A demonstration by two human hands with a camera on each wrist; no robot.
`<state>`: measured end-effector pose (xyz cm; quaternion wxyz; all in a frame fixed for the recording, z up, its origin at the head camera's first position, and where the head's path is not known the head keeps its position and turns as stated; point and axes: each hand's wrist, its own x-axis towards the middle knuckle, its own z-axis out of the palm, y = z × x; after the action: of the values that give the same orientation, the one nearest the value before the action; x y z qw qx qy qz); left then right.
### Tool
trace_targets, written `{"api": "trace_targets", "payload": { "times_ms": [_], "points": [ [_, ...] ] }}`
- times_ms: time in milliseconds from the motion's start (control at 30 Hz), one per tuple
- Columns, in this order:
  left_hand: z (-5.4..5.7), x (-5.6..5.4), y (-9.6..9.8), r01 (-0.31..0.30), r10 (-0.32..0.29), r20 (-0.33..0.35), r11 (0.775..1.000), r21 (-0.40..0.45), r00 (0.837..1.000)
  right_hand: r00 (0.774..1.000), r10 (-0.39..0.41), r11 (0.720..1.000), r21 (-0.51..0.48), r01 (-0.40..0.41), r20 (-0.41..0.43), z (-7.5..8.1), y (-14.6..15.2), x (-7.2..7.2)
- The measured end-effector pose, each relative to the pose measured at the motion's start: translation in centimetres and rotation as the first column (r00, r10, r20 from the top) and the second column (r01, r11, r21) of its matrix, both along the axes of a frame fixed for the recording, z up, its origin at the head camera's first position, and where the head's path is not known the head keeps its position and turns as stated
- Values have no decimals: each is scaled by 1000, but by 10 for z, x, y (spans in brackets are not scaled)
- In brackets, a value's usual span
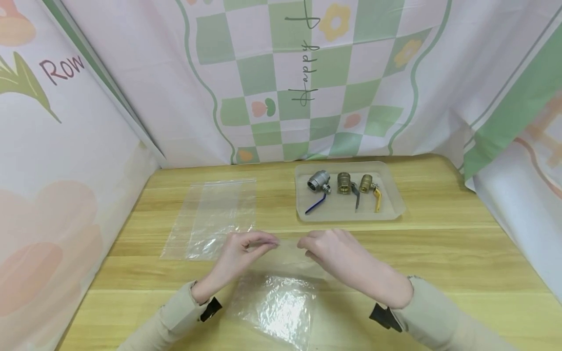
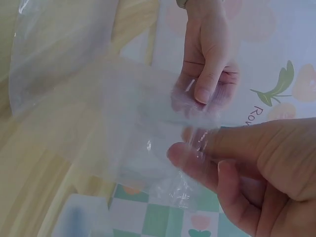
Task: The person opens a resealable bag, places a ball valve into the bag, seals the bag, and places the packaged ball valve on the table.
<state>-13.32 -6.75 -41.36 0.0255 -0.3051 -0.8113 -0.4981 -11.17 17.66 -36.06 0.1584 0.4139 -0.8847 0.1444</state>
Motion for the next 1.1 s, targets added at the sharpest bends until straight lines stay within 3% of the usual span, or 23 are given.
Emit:
{"api": "trace_targets", "payload": {
  "times_ms": [267, 533, 600, 700, 767, 867, 1000, 1100],
  "points": [
    [-1, 1, 0, 13, -13, 10, 1000, 9, 1000, 999, -47, 998, 47, 47, 2, 2, 0, -1],
    [0, 2, -2, 18, -21, 57, 998, 60, 998, 979, -36, 999, 33, 44, -198, -3, 2, -10],
    [0, 3, -3, 14, -20, 86, 997, 76, 996, 977, -43, 998, 29, 50, -211, -4, 4, -12],
    [0, 4, -4, 11, -24, 131, 995, 98, 991, 990, -21, 1000, 13, 23, -137, -4, 6, -15],
    [0, 4, -4, 12, -27, 150, 994, 104, 988, 999, -2, 1000, 11, 2, -35, -3, 8, -15],
    [0, 5, -5, 18, -33, 156, 995, 102, 987, 994, 7, 1000, 3, -7, 105, -3, 9, -15],
    [0, 4, -6, 18, -31, 153, 996, 83, 988, 987, 9, 1000, -19, -6, 160, -3, 9, -15],
    [1, 3, -7, 64, -72, 114, 995, 74, 991, 981, 14, 999, -41, -6, 193, -2, 9, -14]
  ]
}}
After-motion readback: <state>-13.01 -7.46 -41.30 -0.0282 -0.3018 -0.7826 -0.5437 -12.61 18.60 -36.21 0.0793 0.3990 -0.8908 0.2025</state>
